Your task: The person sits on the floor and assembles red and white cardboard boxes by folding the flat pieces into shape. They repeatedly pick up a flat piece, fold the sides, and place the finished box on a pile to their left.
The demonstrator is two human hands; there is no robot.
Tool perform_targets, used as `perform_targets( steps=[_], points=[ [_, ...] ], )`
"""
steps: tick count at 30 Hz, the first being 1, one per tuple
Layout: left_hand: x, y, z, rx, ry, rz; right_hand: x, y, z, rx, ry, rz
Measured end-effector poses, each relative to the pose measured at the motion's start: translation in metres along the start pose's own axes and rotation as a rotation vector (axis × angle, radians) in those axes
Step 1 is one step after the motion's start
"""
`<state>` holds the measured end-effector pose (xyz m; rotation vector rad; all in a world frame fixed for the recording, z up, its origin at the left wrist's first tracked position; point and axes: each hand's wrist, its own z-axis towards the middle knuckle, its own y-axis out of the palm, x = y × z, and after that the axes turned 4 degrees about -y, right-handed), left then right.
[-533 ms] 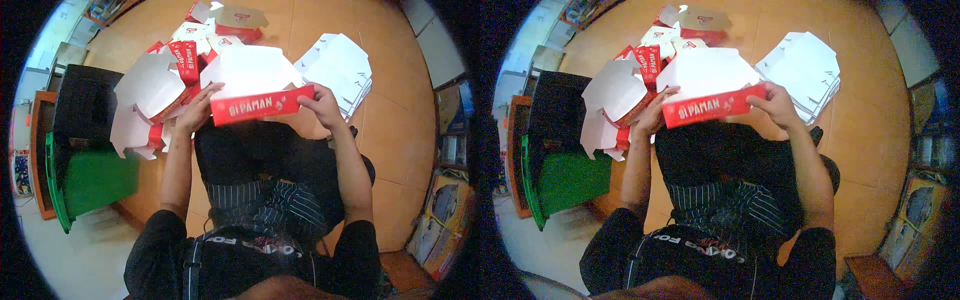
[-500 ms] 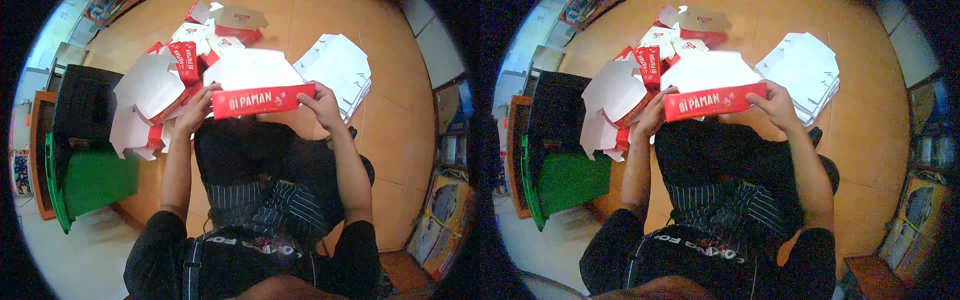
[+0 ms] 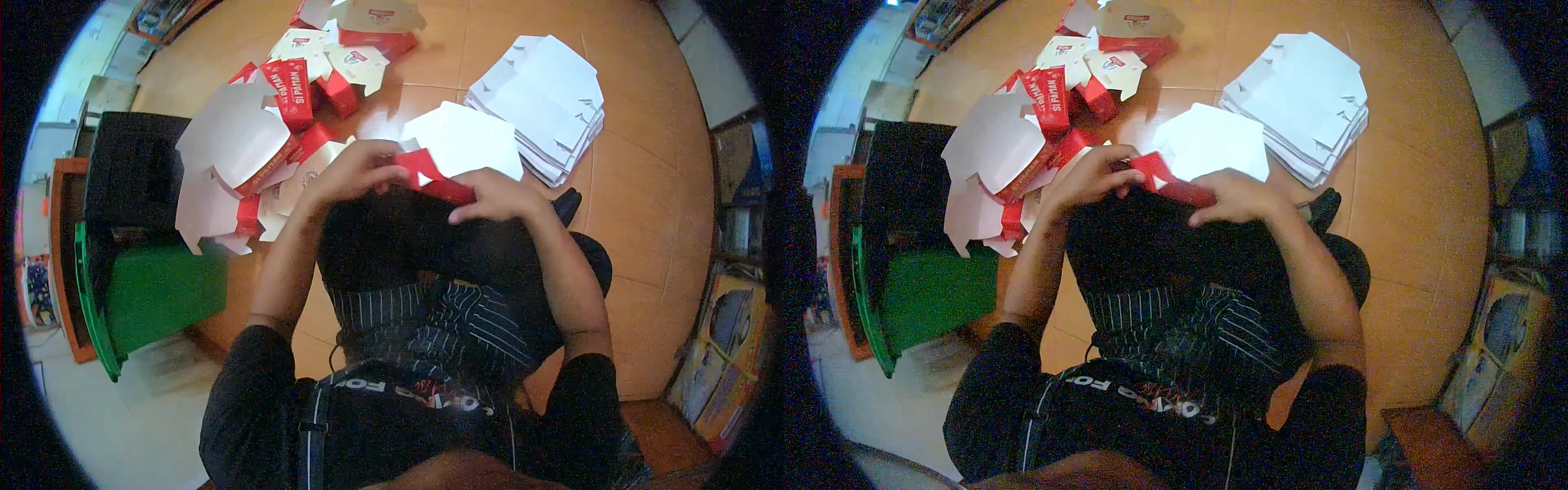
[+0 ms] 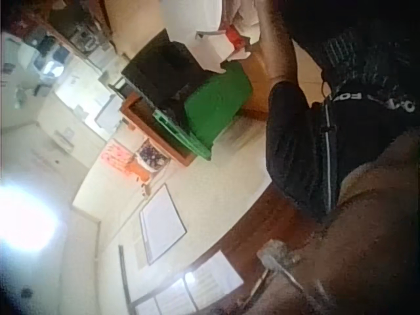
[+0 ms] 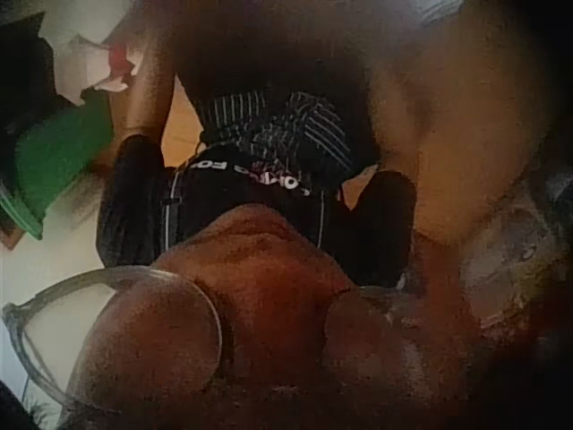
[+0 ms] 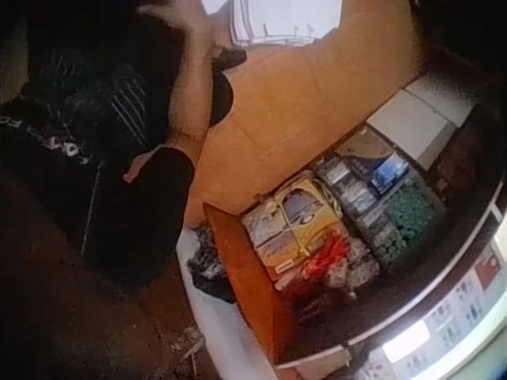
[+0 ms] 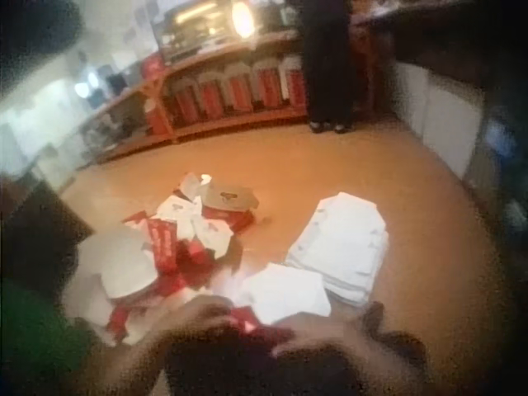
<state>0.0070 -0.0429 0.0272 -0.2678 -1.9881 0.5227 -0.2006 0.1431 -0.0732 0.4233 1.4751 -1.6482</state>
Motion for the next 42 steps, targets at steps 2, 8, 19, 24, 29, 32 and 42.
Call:
perform_targets(
  steps=[2, 8, 19, 24, 29, 32, 42],
  points=[
    [-0.014, -0.001, -0.011, 0.051, -0.058, -0.184, -0.002, -0.012, 0.009, -0.074, 0.313, 0.158],
    [-0.023, 0.001, -0.024, 0.181, 0.102, -0.239, -0.044, -0.037, 0.029, -0.043, 0.780, 0.628],
    [-0.012, 0.051, -0.024, 0.579, 0.214, 0.284, -0.054, -0.005, 0.033, 0.051, 0.560, 0.335],
    [-0.007, 0.050, -0.018, 0.498, 0.076, 0.282, -0.050, -0.007, 0.031, 0.101, 0.360, 0.089],
    [-0.009, 0.052, -0.014, 0.463, 0.136, 0.390, -0.044, -0.002, 0.030, 0.119, 0.318, 0.056],
    [-0.001, 0.056, -0.011, 0.432, 0.132, 0.323, -0.041, -0.003, 0.028, 0.138, 0.277, 0.044],
    [-0.039, 0.041, -0.010, 0.470, -0.175, 0.180, -0.051, -0.009, 0.024, 1.027, 0.140, -0.321]
  ],
)
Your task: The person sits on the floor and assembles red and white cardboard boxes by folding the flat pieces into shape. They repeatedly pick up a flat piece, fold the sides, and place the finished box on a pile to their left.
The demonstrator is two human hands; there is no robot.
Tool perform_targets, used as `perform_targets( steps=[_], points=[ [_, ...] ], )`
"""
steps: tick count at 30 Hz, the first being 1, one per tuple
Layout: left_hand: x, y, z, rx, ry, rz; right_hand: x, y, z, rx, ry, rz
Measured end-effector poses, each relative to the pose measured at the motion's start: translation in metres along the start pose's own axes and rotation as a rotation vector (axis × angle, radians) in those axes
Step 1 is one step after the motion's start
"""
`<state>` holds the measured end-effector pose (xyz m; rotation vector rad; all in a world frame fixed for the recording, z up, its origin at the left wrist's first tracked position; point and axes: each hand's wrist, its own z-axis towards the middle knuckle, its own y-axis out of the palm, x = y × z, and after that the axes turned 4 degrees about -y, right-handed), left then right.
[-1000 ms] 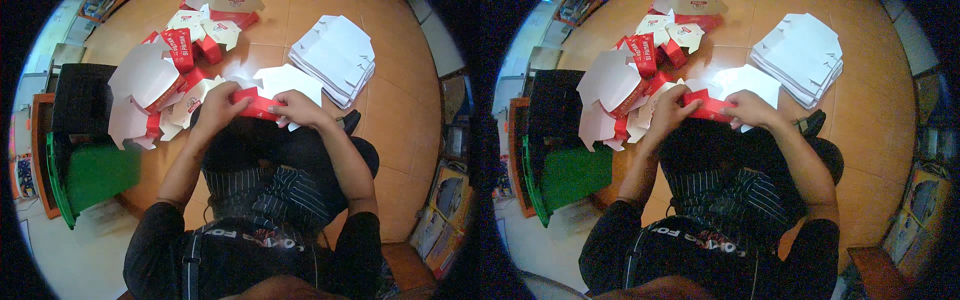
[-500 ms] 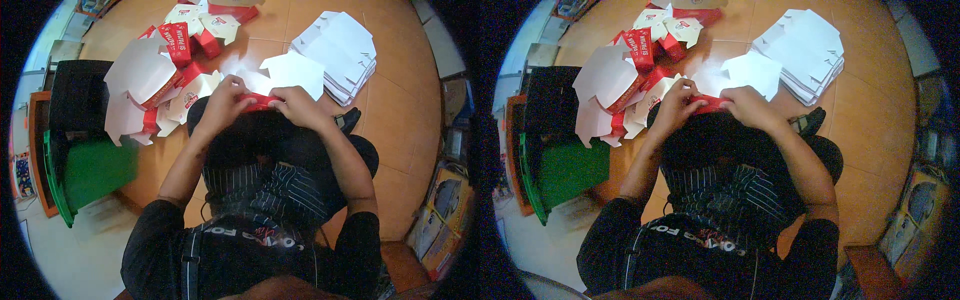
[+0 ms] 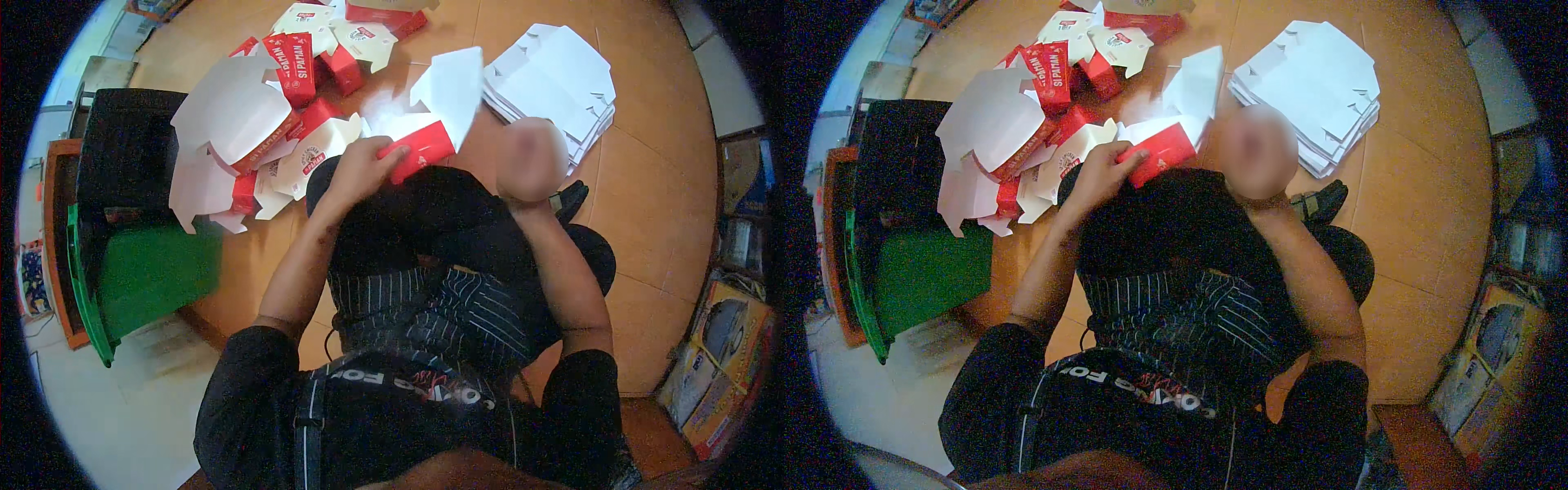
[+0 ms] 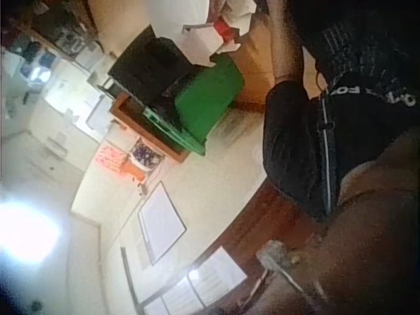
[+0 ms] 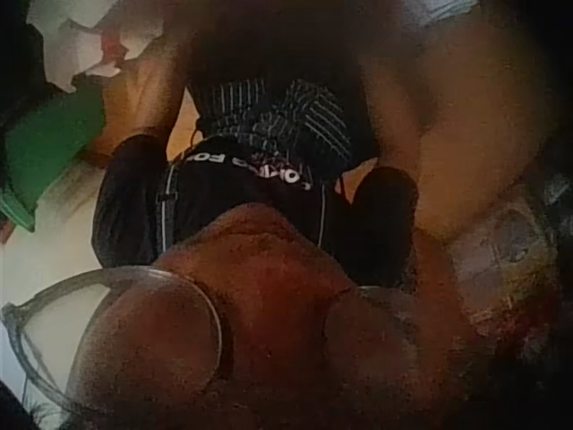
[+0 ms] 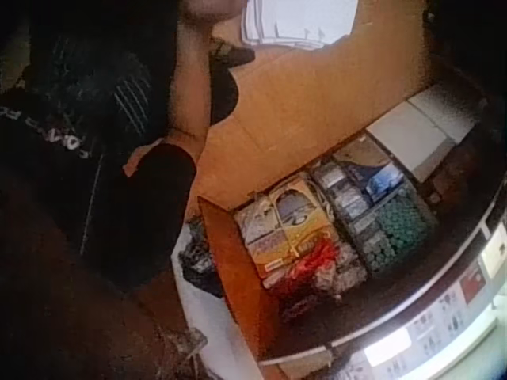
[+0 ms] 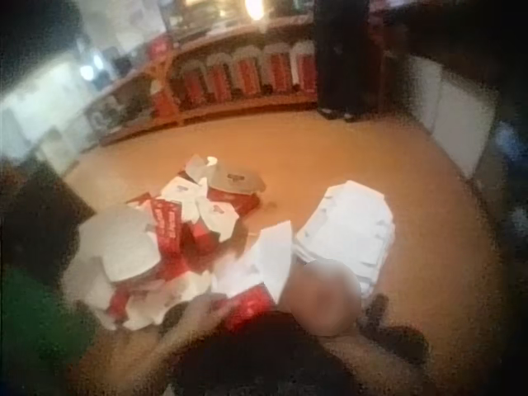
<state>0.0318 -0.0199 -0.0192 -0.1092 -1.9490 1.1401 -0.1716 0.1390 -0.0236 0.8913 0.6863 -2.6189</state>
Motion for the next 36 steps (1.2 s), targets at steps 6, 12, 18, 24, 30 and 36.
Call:
perform_targets(
  steps=[6, 12, 18, 24, 30, 36],
  points=[
    [-0.003, 0.004, 0.005, -0.083, -0.016, -0.053, 0.015, 0.032, -0.020, -0.387, 0.039, -0.053],
    [-0.014, 0.012, 0.003, -0.113, 0.083, -0.072, 0.017, 0.044, -0.019, -0.483, -0.009, -0.176],
    [-0.003, 0.009, 0.003, -0.164, 0.092, -0.124, 0.017, 0.054, -0.032, -0.226, 0.173, -0.047],
    [-0.001, 0.005, -0.004, -0.223, 0.127, -0.113, 0.020, 0.050, -0.024, -0.525, 0.133, 0.219],
    [0.000, 0.007, -0.004, -0.208, 0.222, -0.076, 0.021, 0.050, -0.025, -0.504, 0.116, 0.154],
    [-0.004, 0.007, -0.005, -0.173, 0.222, -0.051, 0.012, 0.051, -0.029, -0.494, 0.093, 0.118]
  ],
)
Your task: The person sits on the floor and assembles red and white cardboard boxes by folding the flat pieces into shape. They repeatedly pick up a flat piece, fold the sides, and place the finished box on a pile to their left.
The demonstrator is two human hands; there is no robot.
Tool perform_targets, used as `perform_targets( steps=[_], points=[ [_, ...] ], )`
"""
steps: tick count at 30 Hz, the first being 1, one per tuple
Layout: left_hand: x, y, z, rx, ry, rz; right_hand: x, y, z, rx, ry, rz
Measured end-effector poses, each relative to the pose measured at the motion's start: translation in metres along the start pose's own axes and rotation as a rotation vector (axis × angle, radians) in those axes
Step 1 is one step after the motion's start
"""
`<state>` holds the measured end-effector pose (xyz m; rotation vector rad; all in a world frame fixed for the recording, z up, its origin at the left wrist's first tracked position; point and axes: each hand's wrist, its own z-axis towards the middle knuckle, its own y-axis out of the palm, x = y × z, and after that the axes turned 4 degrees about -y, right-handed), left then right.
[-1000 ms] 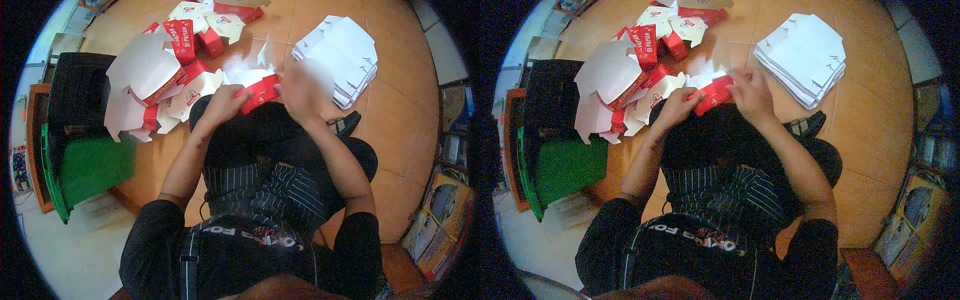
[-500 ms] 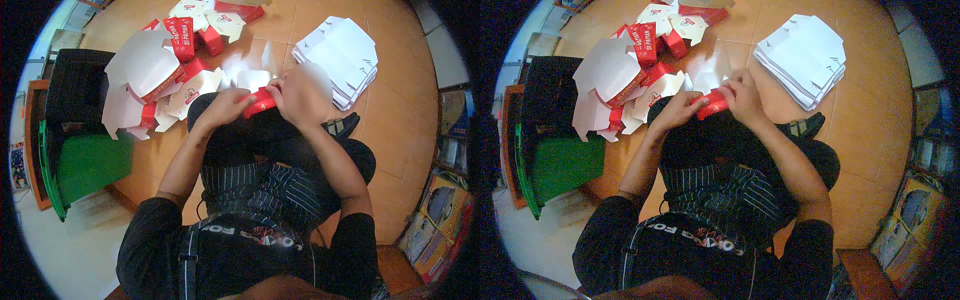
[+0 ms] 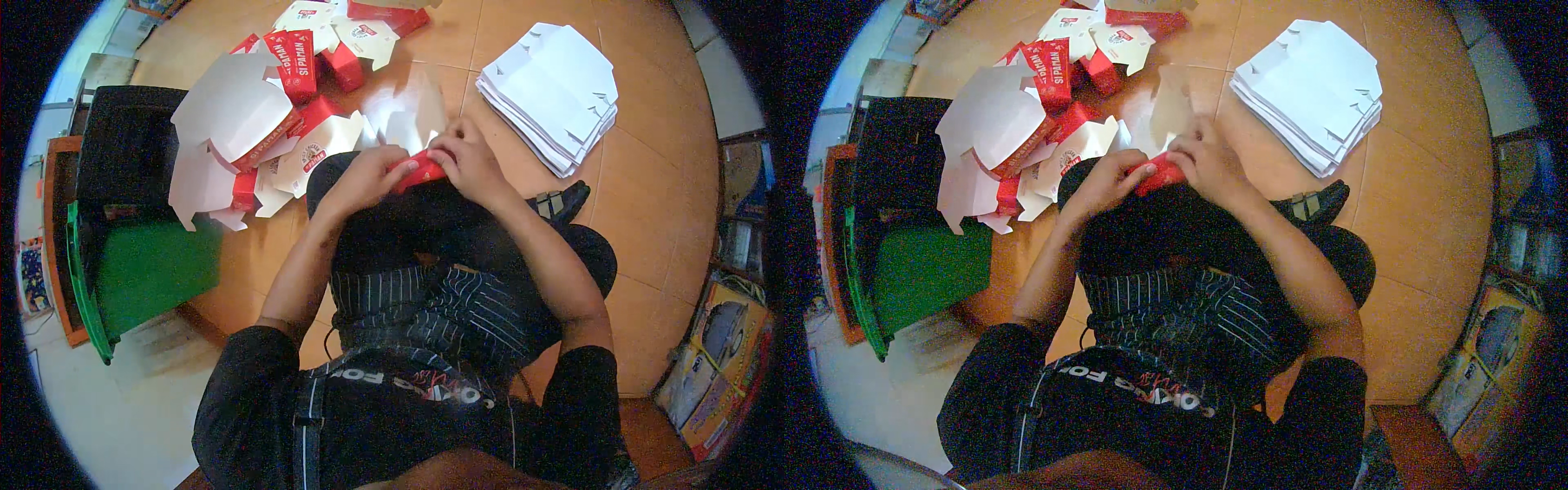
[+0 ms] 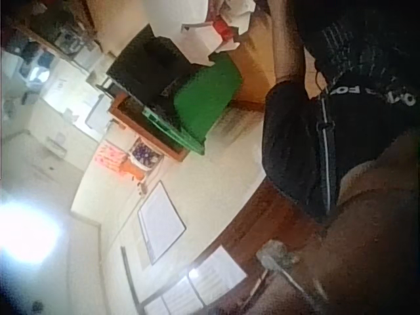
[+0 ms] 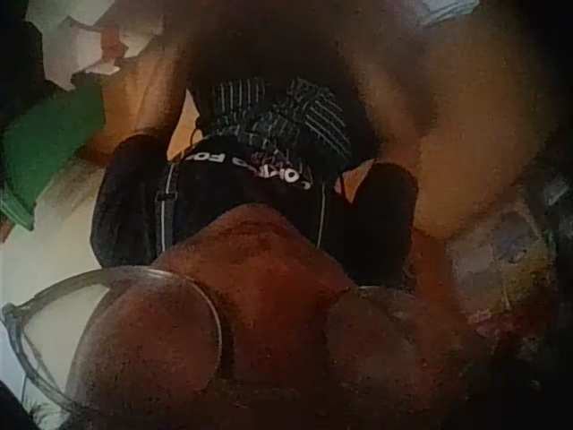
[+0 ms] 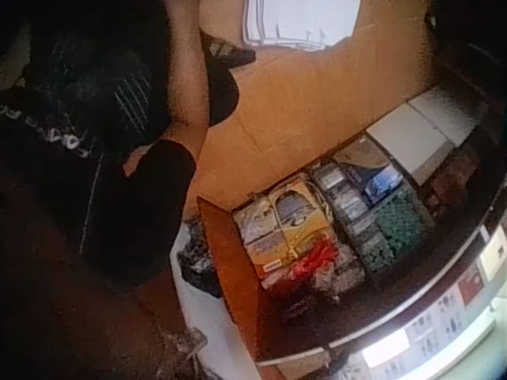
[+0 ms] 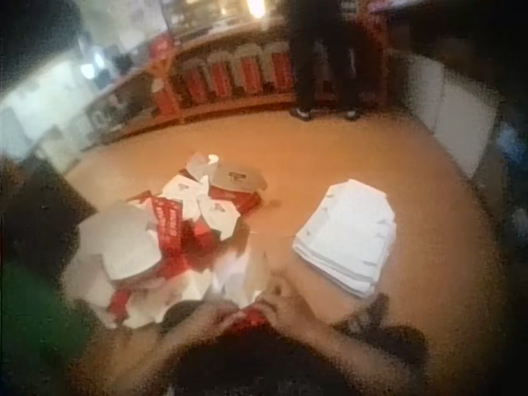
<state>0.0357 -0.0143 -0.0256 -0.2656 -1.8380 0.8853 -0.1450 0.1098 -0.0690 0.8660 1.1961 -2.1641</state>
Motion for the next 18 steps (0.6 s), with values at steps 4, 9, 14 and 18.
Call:
perform_targets(
  steps=[4, 9, 14, 18],
  points=[
    [0.014, 0.022, -0.002, 0.088, 0.072, -0.039, -0.007, 0.012, -0.001, 0.258, 0.084, -0.005],
    [0.032, 0.048, -0.012, 0.433, 0.159, -0.079, 0.027, 0.012, -0.006, 0.322, 0.348, 0.479],
    [-0.002, -0.002, -0.002, 0.802, -0.226, -0.246, 0.036, -0.007, 0.002, 0.490, 0.461, 0.891],
    [-0.017, -0.022, -0.001, 0.318, -0.078, -0.875, 0.029, -0.016, 0.003, 0.322, 0.374, 0.973]
  ],
)
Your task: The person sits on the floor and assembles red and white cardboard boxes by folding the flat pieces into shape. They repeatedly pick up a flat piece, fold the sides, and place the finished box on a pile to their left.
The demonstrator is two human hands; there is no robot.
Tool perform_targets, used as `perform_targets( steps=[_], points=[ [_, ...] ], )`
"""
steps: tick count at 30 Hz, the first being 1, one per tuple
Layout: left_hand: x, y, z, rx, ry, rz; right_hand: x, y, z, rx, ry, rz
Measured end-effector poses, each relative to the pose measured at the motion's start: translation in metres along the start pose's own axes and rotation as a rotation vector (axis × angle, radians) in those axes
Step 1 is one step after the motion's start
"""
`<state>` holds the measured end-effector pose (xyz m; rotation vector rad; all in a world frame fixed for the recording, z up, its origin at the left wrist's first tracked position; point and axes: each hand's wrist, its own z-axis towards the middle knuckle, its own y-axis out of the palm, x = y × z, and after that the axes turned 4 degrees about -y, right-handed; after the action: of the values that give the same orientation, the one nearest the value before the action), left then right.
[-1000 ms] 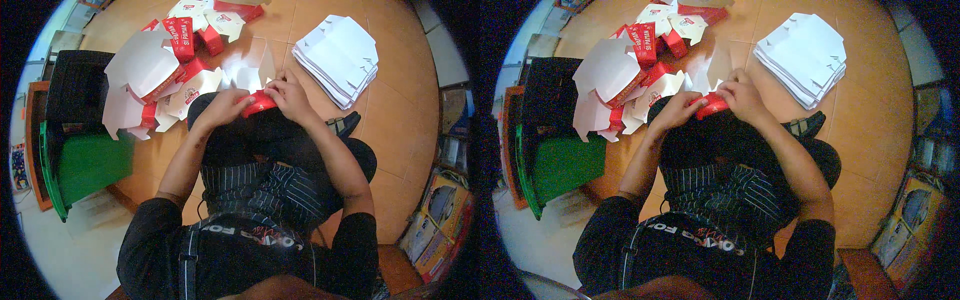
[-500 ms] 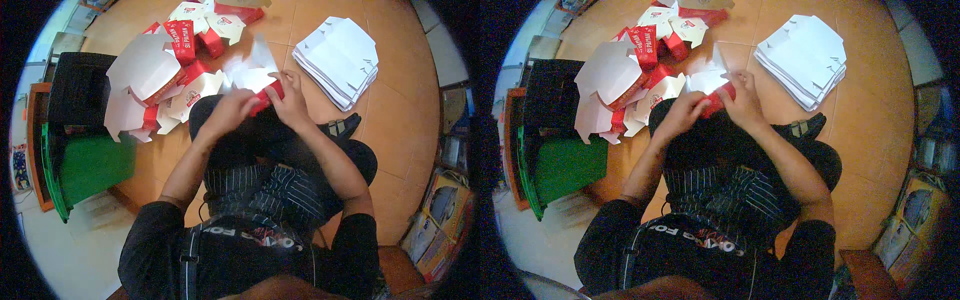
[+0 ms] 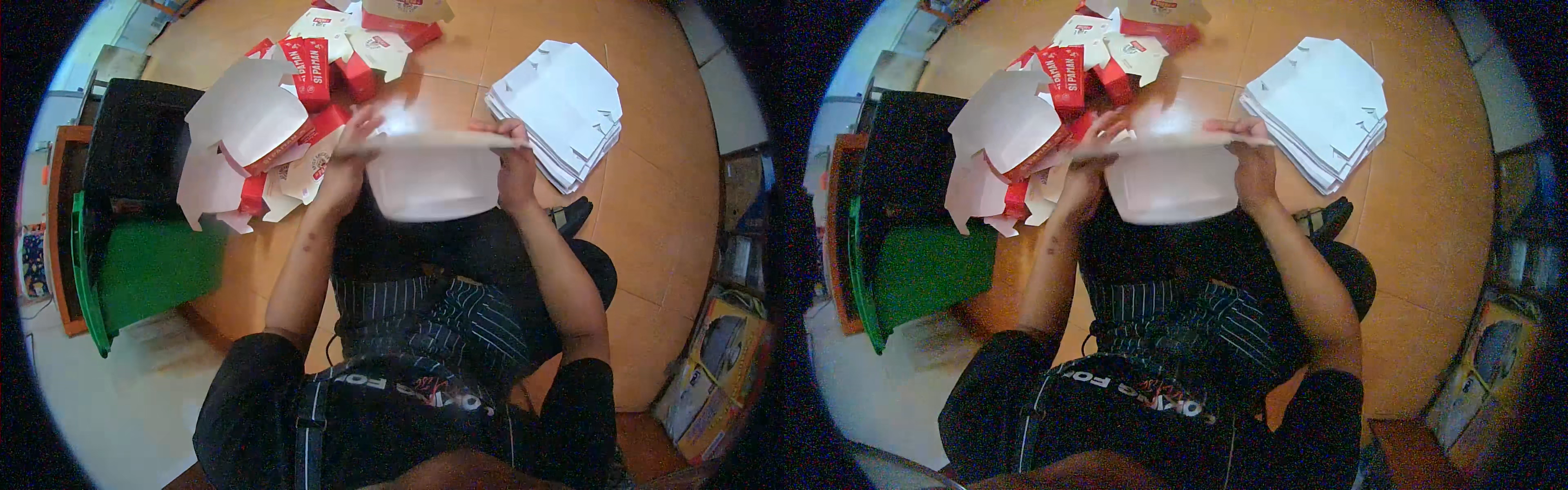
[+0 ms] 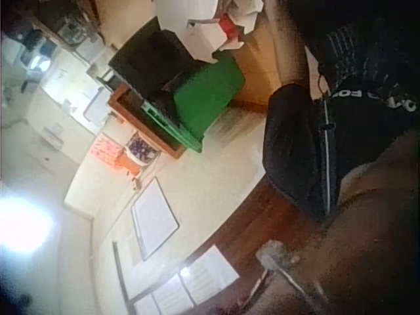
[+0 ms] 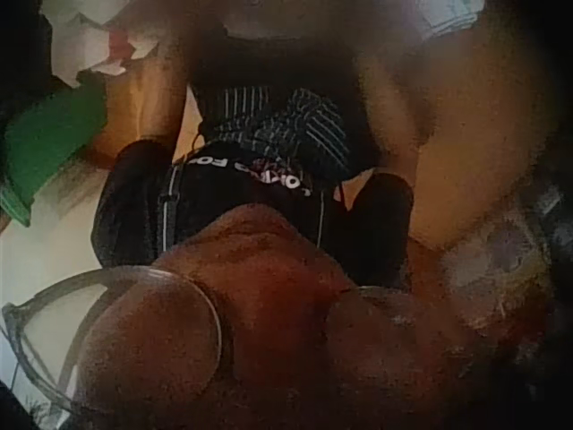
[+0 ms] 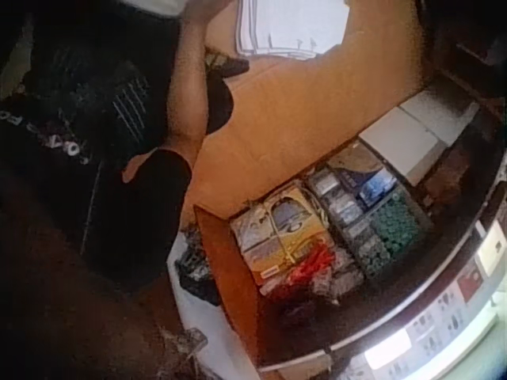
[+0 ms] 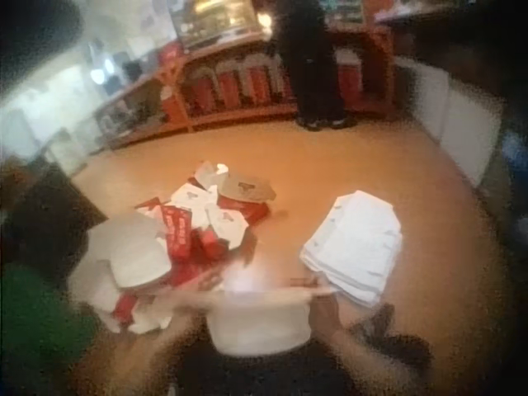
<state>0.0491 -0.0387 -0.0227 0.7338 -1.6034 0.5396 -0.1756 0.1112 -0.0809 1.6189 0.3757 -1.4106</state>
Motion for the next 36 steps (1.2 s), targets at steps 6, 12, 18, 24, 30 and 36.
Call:
perform_targets(
  steps=[6, 12, 18, 24, 30, 36],
  points=[
    [-0.001, 0.023, -0.027, -0.086, 0.005, -0.195, -0.025, -0.005, -0.017, -0.287, 0.218, 0.219],
    [0.023, 0.037, -0.035, 0.585, 0.052, 0.010, -0.011, 0.009, -0.025, -0.083, 0.266, 0.328],
    [0.085, -0.100, -0.009, 1.063, 0.635, 0.394, -0.032, -0.006, -0.005, -0.176, 0.109, 0.136],
    [0.056, -0.253, 0.018, 1.192, 0.028, 0.974, -0.021, -0.055, 0.051, 0.000, 0.086, -0.708],
    [0.053, -0.345, 0.091, 1.288, -0.171, 0.603, 0.032, -0.124, 0.073, -0.002, -0.025, -1.265],
    [0.088, -0.281, 0.104, 0.830, 0.016, -0.299, 0.049, -0.107, 0.123, -0.171, -0.198, -1.358]
  ],
)
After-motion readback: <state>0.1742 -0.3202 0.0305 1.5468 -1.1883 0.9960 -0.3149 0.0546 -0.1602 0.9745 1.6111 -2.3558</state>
